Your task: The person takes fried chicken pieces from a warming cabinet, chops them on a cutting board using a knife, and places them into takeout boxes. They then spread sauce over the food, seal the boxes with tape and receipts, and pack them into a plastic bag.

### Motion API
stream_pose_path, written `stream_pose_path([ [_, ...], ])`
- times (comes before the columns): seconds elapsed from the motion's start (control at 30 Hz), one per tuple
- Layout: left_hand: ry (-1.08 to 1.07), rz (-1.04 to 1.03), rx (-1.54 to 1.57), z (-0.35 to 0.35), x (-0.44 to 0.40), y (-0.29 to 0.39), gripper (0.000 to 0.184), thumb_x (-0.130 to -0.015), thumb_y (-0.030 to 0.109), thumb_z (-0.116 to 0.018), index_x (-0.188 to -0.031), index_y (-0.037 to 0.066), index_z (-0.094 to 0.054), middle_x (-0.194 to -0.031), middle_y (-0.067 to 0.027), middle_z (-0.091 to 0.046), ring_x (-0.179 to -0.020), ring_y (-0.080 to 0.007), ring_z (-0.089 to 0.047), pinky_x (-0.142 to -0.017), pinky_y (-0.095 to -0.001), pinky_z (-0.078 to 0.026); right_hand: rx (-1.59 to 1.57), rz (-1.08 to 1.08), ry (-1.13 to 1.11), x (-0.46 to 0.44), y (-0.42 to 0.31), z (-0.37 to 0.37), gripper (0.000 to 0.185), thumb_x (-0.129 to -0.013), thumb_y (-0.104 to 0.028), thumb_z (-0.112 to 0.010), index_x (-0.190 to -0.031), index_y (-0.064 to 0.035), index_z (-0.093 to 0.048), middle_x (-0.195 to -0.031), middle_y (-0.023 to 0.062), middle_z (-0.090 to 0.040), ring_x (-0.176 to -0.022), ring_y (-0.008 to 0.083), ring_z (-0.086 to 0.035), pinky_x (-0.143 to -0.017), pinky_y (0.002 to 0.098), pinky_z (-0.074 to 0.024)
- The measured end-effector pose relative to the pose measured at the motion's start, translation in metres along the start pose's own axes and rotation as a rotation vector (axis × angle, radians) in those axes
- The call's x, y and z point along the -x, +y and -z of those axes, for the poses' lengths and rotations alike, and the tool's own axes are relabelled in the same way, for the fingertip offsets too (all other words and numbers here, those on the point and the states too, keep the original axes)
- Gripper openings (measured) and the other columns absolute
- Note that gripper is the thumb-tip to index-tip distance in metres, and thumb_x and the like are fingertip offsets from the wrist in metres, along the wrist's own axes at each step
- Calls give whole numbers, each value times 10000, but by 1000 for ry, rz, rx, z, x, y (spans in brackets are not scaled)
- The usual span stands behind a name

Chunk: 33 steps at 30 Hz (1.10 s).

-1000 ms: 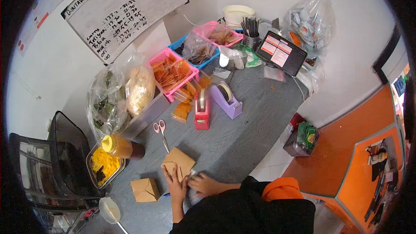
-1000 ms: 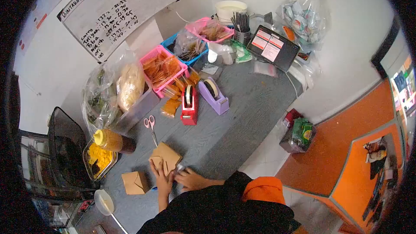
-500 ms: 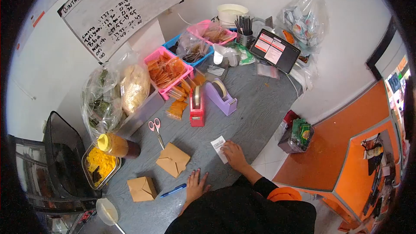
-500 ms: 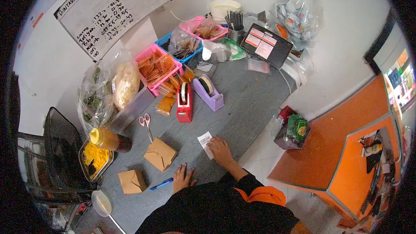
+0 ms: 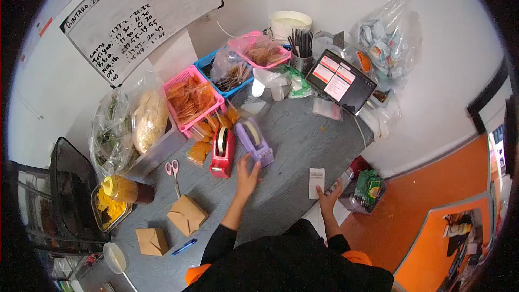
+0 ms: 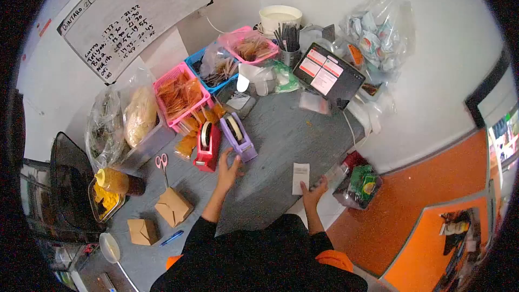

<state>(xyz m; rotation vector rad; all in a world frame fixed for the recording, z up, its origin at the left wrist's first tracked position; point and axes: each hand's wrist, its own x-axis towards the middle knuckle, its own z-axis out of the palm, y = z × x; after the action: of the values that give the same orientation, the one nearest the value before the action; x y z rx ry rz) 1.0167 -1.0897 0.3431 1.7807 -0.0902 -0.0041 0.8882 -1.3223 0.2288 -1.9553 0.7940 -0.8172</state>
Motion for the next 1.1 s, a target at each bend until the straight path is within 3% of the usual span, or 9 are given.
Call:
stream_pose_path([
  [0.07, -154, 481, 387, -22, -26, -3, 420, -786, 322, -532, -1118, 91, -418, -1110, -151, -388, -939, -294, -447, -569, -345, -495, -173, -214, -87, -8, -7, 18, 658, -642, -101, -685, -1167, -115, -288, -1024, 146, -398, -953, 239, -408, -779, 344, -353],
  [0.1, -148, 479, 392, -28, -30, -4, 420, -786, 322, -532, -1118, 91, -418, -1110, -151, -388, -939, -294, -447, -569, -345, -495, -343, -435, -167, -12, -11, 26, 664, -638, -67, -692, -1151, -104, -272, -950, 119, -428, -914, 204, -450, -696, 293, -413],
  [0.23, -163, 675, 535, -30, -45, -3, 379, -772, 388, -523, -1036, 116, -510, -1134, -107, -409, -861, -359, -459, -628, -457, -466, -404, -444, -268, -18, 4, 41, 584, -669, -55, -661, -1115, -90, -286, -866, 85, -469, -814, 178, -485, -688, 273, -411],
  [0.47, 150, 371, 567, -59, 5, -12, 312, -778, 316, -543, -952, 60, -585, -931, -105, -558, -955, -277, -480, -774, -472, -351, -433, -299, -389, -31, 16, 45, 213, -735, 15, -550, -938, -24, -496, -898, 59, -507, -831, 127, -487, -704, 242, -403],
  [0.53, 238, -78, 23, -64, 9, -25, 213, -785, 235, -548, -784, 43, -638, -961, -136, -578, -1026, -265, -472, -791, -397, -351, -498, -439, -368, -38, -14, 47, 182, -738, 11, -533, -916, -25, -551, -885, 36, -533, -816, 123, -491, -706, 235, -394],
  [0.67, 314, -92, -210, -58, 4, -36, 237, -784, 145, -532, -621, -12, -601, -1025, -220, -529, -1080, -253, -435, -753, -312, -390, -358, -343, -363, -40, -7, 44, 222, -732, 13, -543, -950, -24, -554, -934, 44, -536, -840, 133, -496, -744, 235, -383],
  [0.87, 141, 57, 159, -27, 36, -71, 212, -809, 147, -505, -706, -14, -596, -930, -140, -579, -848, -164, -546, -682, -247, -406, -524, -181, -384, -35, -44, 20, 298, -740, -39, -575, -1032, -9, -526, -1034, 101, -516, -972, 182, -477, -825, 279, -373],
  [0.93, -57, 255, 280, -9, 66, -55, 213, -832, 169, -482, -777, -14, -575, -880, -90, -577, -754, -131, -529, -670, -237, -404, -547, 3, -495, -25, -76, 2, 312, -746, -33, -561, -1054, -4, -513, -1066, 101, -495, -970, 178, -479, -824, 271, -375],
  [1.1, -159, 196, 248, 47, 138, -53, 218, -848, 175, -460, -797, -14, -558, -850, -62, -578, -722, -128, -518, -672, -247, -404, -778, 83, -915, 42, -171, -56, 333, -770, -24, -534, -1097, 3, -476, -1042, 77, -498, -910, 132, -492, -756, 238, -420],
])
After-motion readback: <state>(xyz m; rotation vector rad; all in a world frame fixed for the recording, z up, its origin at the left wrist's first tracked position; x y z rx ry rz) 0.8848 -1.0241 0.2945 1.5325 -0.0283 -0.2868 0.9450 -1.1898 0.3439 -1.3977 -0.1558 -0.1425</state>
